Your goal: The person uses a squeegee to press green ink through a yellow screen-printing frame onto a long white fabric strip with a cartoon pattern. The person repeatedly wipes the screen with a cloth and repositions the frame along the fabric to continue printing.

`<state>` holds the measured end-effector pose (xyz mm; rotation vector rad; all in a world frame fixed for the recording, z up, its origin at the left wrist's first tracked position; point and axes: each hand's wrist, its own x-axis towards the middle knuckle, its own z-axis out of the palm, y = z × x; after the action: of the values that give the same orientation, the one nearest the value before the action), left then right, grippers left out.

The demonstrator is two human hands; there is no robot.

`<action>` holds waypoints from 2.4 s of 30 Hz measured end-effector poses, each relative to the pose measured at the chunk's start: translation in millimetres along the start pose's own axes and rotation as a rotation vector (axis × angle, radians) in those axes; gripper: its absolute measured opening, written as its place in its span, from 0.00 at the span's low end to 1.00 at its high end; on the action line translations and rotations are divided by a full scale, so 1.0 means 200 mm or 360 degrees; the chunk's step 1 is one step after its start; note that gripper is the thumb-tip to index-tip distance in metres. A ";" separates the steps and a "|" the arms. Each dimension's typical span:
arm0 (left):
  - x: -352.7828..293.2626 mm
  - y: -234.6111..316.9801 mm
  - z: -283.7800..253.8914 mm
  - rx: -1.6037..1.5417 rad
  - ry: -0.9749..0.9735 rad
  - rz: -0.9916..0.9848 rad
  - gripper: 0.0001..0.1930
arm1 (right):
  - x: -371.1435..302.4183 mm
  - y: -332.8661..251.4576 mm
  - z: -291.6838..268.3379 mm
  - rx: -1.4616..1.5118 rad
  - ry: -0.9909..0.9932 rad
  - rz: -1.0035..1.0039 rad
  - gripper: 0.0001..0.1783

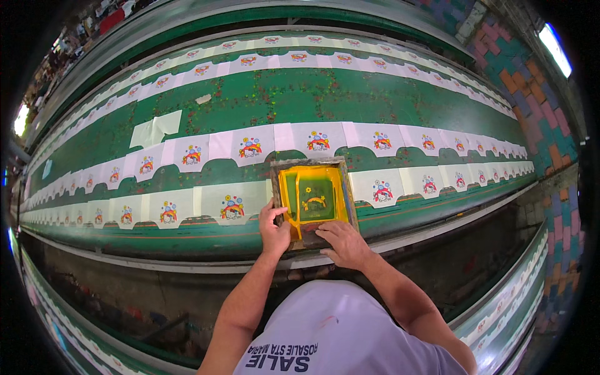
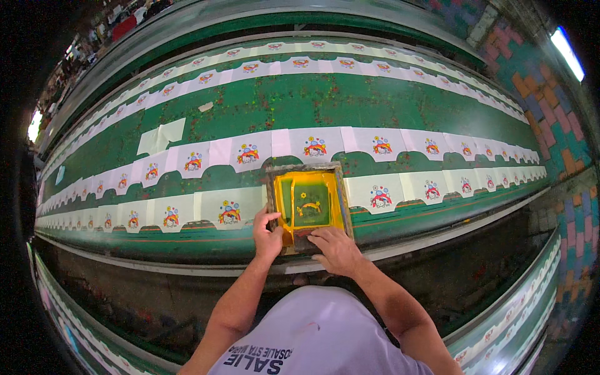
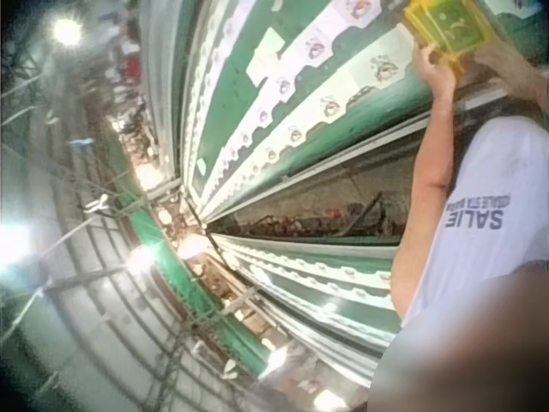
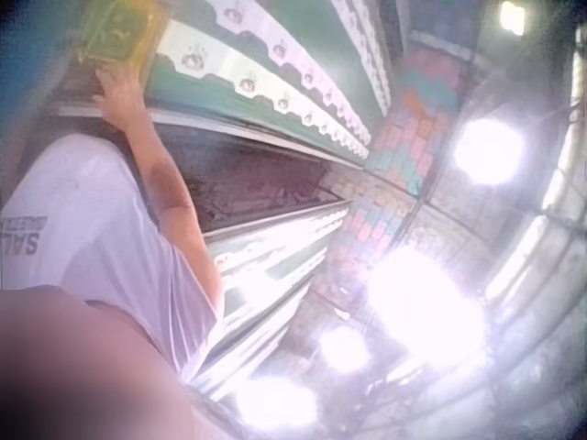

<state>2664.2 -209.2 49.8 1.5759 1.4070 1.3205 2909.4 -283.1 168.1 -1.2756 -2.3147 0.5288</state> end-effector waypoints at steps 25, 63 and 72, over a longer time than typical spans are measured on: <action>-0.08 0.46 1.05 -0.0113 0.0048 -0.0044 0.20 | -0.88 0.93 -0.49 0.0905 0.0899 0.0851 0.24; -0.11 0.45 1.13 -0.0173 0.0017 -0.0451 0.21 | -0.54 0.89 -0.70 -0.0221 -0.0107 0.0068 0.23; -0.13 0.45 1.16 -0.0097 0.0025 -0.0316 0.17 | -0.61 0.86 -0.79 -0.0033 -0.0028 0.0098 0.24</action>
<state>2913.5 -218.6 58.5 1.3516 1.4773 1.2473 3173.4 -283.5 184.7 -1.3609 -2.3071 0.5396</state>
